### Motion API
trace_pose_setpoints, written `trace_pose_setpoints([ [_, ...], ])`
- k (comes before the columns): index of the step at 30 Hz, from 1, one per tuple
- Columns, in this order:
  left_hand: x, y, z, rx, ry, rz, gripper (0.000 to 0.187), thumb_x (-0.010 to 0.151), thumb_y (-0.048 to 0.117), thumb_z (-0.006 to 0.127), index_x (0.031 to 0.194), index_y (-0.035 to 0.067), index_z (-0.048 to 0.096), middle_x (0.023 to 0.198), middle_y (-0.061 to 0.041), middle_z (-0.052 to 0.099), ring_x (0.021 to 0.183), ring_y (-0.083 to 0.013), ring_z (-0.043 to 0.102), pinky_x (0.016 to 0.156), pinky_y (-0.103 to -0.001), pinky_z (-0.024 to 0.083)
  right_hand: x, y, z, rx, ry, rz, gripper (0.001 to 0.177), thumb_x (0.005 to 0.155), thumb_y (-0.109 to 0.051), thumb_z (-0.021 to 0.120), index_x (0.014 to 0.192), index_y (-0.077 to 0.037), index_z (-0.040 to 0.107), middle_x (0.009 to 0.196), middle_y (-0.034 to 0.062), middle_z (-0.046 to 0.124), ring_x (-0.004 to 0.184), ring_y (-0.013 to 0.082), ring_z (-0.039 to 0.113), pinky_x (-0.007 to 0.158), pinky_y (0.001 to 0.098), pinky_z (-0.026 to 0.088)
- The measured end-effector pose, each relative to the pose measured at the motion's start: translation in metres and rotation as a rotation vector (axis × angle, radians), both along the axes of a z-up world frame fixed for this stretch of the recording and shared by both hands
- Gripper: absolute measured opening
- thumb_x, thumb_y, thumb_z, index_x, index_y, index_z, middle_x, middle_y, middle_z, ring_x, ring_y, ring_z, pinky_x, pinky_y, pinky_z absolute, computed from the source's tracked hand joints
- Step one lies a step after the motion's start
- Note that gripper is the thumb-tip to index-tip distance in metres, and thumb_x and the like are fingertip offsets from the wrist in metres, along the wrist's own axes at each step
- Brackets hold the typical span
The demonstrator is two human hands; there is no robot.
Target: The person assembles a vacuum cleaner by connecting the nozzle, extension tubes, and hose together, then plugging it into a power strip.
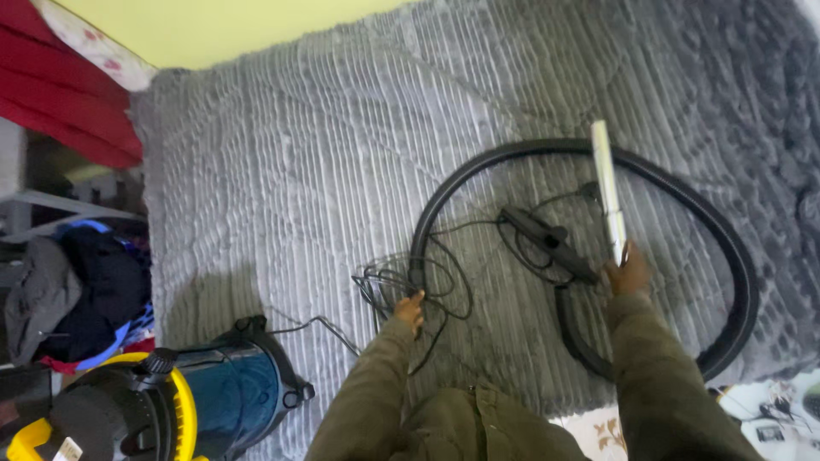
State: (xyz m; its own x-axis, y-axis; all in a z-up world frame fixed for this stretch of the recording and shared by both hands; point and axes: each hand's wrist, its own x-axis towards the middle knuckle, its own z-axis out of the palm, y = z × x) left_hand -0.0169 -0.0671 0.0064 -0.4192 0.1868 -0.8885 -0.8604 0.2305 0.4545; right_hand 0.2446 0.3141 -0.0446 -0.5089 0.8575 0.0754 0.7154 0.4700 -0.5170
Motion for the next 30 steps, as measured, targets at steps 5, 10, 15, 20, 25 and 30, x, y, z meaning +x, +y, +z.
trace_pose_setpoints([
  [5, 0.002, 0.009, -0.037, 0.068, -0.097, 0.213, 0.098, 0.070, 0.048, 0.091, 0.148, 0.018, 0.041, 0.133, -0.009, 0.052, 0.122, -0.0316, 0.047, 0.087, -0.058, 0.043, -0.007, 0.006, -0.004, 0.213, -0.036, 0.095, 0.064, 0.070, -0.031, 0.089, 0.122, -0.004, 0.062, 0.124, 0.0223, 0.069, 0.105, 0.0417, 0.066, 0.087, 0.0508, 0.052],
  [10, 0.014, 0.014, -0.051, 0.229, -0.155, 0.466, 0.068, 0.077, 0.042, 0.090, 0.127, 0.016, 0.052, 0.116, -0.008, 0.061, 0.101, -0.0289, 0.057, 0.074, -0.052, 0.046, -0.006, -0.110, 0.004, -0.167, 0.523, 0.271, 0.033, 0.098, -0.034, 0.069, 0.116, -0.006, 0.068, 0.119, 0.0164, 0.069, 0.112, 0.0319, 0.066, 0.097, 0.0439, 0.052],
  [15, 0.017, 0.028, -0.043, 0.481, -0.221, 0.668, 0.029, 0.082, 0.032, 0.090, 0.093, 0.017, 0.068, 0.076, 0.002, 0.068, 0.054, -0.0152, 0.055, 0.052, -0.029, 0.047, -0.002, -0.224, 0.021, -0.921, 0.232, 0.107, 0.055, 0.089, -0.043, 0.076, 0.133, -0.010, 0.069, 0.096, 0.0150, 0.065, 0.083, 0.0218, 0.058, 0.073, 0.0394, 0.052],
  [20, 0.004, -0.010, -0.038, 0.482, 0.006, 0.355, 0.030, 0.087, 0.044, 0.075, 0.090, 0.015, 0.070, 0.065, 0.005, 0.054, 0.050, -0.0103, 0.047, 0.047, -0.031, 0.038, -0.012, -0.262, 0.033, -1.099, 0.347, 0.212, 0.058, 0.091, -0.047, 0.072, 0.135, -0.011, 0.062, 0.108, 0.0075, 0.072, 0.092, 0.0153, 0.068, 0.076, 0.0406, 0.055],
  [25, 0.002, -0.085, -0.013, 0.813, -0.039, 0.488, 0.025, 0.095, 0.040, 0.069, 0.085, 0.018, 0.062, 0.063, 0.007, 0.051, 0.049, -0.0114, 0.045, 0.046, -0.032, 0.037, -0.056, -0.274, 0.042, -1.320, 0.312, 0.189, 0.064, 0.092, -0.054, 0.063, 0.141, -0.014, 0.053, 0.119, 0.0086, 0.072, 0.104, 0.0200, 0.070, 0.086, 0.0424, 0.056],
  [30, 0.005, -0.136, 0.013, 0.639, 0.135, 0.576, 0.017, 0.093, 0.027, 0.068, 0.090, 0.012, 0.061, 0.078, -0.003, 0.064, 0.074, -0.0233, 0.063, 0.058, -0.036, 0.046, -0.115, -0.347, 0.053, -1.749, 0.332, 0.016, 0.069, 0.093, -0.060, 0.054, 0.145, -0.015, 0.045, 0.125, 0.0138, 0.072, 0.112, 0.0291, 0.070, 0.096, 0.0464, 0.054],
])
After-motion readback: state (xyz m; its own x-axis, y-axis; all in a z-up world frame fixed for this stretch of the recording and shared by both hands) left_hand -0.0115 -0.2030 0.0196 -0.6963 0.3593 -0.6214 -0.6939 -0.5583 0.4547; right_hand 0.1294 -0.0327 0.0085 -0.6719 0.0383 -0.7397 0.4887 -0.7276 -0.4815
